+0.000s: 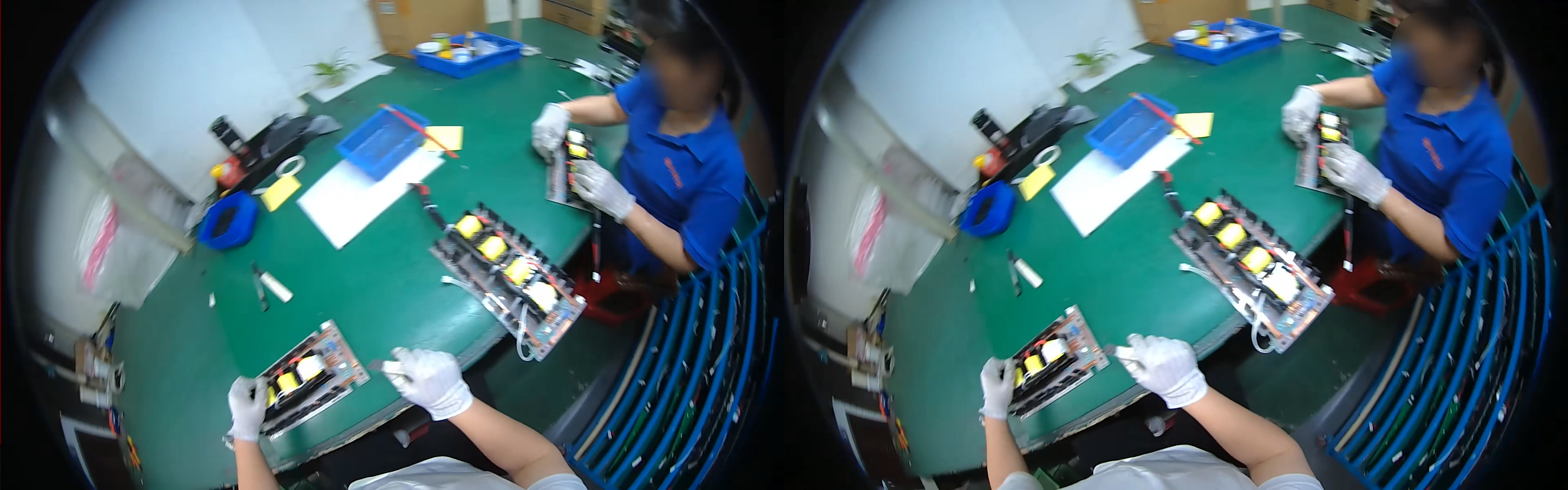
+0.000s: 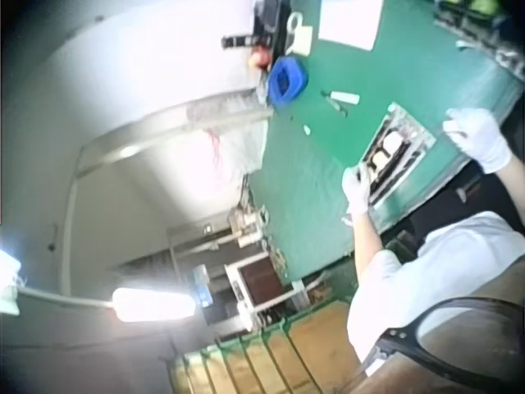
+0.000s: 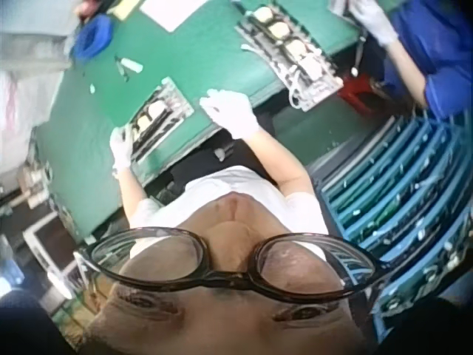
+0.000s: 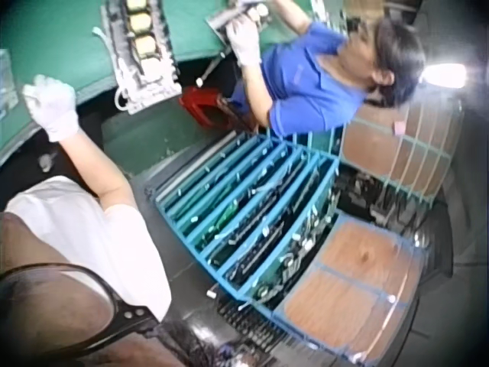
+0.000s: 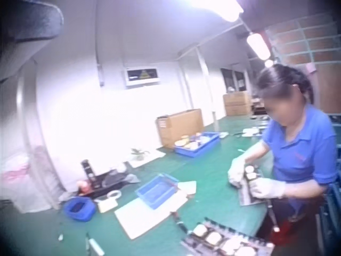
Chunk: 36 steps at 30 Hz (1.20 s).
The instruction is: The person wipes a circuit board with a white cloth, focusing on the component side and then the solder side. They handle the board with gloved hands, turning it over to clean both surfaces on a green workbench.
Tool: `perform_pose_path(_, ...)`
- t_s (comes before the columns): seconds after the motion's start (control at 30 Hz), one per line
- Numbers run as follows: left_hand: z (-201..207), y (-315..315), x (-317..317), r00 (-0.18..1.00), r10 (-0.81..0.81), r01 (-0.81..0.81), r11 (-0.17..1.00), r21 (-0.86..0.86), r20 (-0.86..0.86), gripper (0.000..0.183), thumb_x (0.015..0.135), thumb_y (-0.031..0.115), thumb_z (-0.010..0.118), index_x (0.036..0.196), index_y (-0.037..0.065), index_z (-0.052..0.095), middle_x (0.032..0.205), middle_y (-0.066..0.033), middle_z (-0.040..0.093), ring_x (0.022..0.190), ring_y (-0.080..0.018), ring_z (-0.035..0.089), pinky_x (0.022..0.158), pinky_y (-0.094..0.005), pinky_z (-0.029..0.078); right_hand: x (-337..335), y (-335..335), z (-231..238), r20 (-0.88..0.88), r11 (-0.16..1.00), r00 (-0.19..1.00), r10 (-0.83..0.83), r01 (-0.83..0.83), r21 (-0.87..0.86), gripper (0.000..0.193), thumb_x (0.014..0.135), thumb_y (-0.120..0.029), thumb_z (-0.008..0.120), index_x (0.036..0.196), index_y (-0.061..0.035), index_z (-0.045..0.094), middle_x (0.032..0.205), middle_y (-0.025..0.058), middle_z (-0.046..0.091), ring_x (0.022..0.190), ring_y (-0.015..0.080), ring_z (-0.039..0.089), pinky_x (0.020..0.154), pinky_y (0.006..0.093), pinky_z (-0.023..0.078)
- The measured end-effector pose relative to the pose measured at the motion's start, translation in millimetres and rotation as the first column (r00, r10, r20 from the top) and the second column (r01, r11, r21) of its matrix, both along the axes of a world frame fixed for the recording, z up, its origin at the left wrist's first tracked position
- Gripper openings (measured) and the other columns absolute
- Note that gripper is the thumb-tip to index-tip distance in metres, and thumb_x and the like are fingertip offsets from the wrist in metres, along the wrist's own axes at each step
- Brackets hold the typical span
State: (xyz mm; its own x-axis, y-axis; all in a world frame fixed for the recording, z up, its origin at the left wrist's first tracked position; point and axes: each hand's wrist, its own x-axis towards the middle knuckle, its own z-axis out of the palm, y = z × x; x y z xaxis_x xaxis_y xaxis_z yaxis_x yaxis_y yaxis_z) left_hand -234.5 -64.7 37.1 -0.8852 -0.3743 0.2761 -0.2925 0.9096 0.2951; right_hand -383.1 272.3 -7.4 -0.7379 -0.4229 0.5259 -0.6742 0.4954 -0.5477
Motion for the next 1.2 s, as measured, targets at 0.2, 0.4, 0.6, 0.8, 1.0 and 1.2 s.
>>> perform_pose_path(0.2, -4, -6, 3, 0.999, -0.013, 0.012, 0.999, -0.053, -0.030, 0.027, 0.084, 0.022, 0.064, 0.066, 0.002, 0.061, 0.066, -0.0179, 0.058, 0.064, -0.0361, 0.056, 0.059, -0.0434, 0.044, 4, -3, -3, -0.040, 0.997, 0.999, -0.011, 0.008, -0.071, 0.023, 0.079, -0.027, 0.069, 0.087, -0.0051, 0.064, 0.066, 0.0118, 0.061, 0.057, 0.0281, 0.061, 0.052, 0.0369, 0.049)
perform_pose_path(0.4, 9, 24, 15, 0.903, -0.117, 0.050, 0.984, -0.169, -0.414, 0.009, 0.082, 0.006, 0.059, 0.088, 0.003, 0.064, 0.084, -0.0122, 0.065, 0.075, -0.0308, 0.060, 0.069, -0.0389, 0.047, 6, -9, -4, -0.020, 0.999, 1.000, -0.015, 0.014, -0.041, 0.031, 0.078, -0.030, 0.072, 0.094, -0.0051, 0.063, 0.077, 0.0119, 0.065, 0.067, 0.0300, 0.064, 0.059, 0.0372, 0.052)
perform_pose_path(0.6, 13, 87, 46, 0.898, -0.263, 0.281, 0.960, 0.000, -0.353, 0.024, 0.071, 0.004, 0.061, 0.094, 0.003, 0.065, 0.091, -0.0132, 0.067, 0.084, -0.0299, 0.064, 0.078, -0.0385, 0.050, 5, -15, -11, -0.019, 0.996, 0.998, -0.067, 0.068, 0.058, 0.041, 0.079, -0.035, 0.072, 0.105, -0.0055, 0.060, 0.084, 0.0123, 0.066, 0.074, 0.0315, 0.064, 0.066, 0.0380, 0.052)
perform_pose_path(0.8, -27, 65, 87, 0.903, -0.013, -0.006, 0.999, -0.045, -0.430, 0.042, 0.068, -0.003, 0.054, 0.109, 0.003, 0.063, 0.111, -0.0161, 0.061, 0.106, -0.0326, 0.057, 0.094, -0.0425, 0.044, -1, -19, -15, 0.066, 0.984, 0.992, -0.104, 0.093, 0.150, 0.037, 0.079, -0.025, 0.071, 0.107, -0.0045, 0.060, 0.088, 0.0147, 0.066, 0.077, 0.0330, 0.065, 0.067, 0.0389, 0.052)
perform_pose_path(1.0, -63, 23, 144, 0.821, 0.457, -0.325, 0.866, 0.379, -0.341, 0.021, 0.087, 0.004, 0.049, 0.100, -0.002, 0.064, 0.099, -0.0144, 0.062, 0.086, -0.0258, 0.058, 0.080, -0.0350, 0.046, 6, -18, -24, 0.012, 0.971, 0.991, -0.136, 0.131, 0.198, 0.024, 0.078, -0.011, 0.068, 0.100, -0.0028, 0.062, 0.090, 0.0130, 0.067, 0.078, 0.0320, 0.066, 0.069, 0.0374, 0.053)
perform_pose_path(1.2, -56, 22, 128, 0.770, 0.511, -0.329, 0.831, 0.448, -0.382, 0.029, 0.093, 0.014, 0.046, 0.081, -0.004, 0.065, 0.078, -0.0123, 0.062, 0.071, -0.0208, 0.054, 0.070, -0.0330, 0.043, 11, -26, -24, 0.107, 0.962, 0.968, -0.225, 0.203, 0.184, 0.016, 0.089, -0.013, 0.063, 0.094, 0.0025, 0.064, 0.081, 0.0133, 0.067, 0.070, 0.0207, 0.065, 0.066, 0.0309, 0.051)
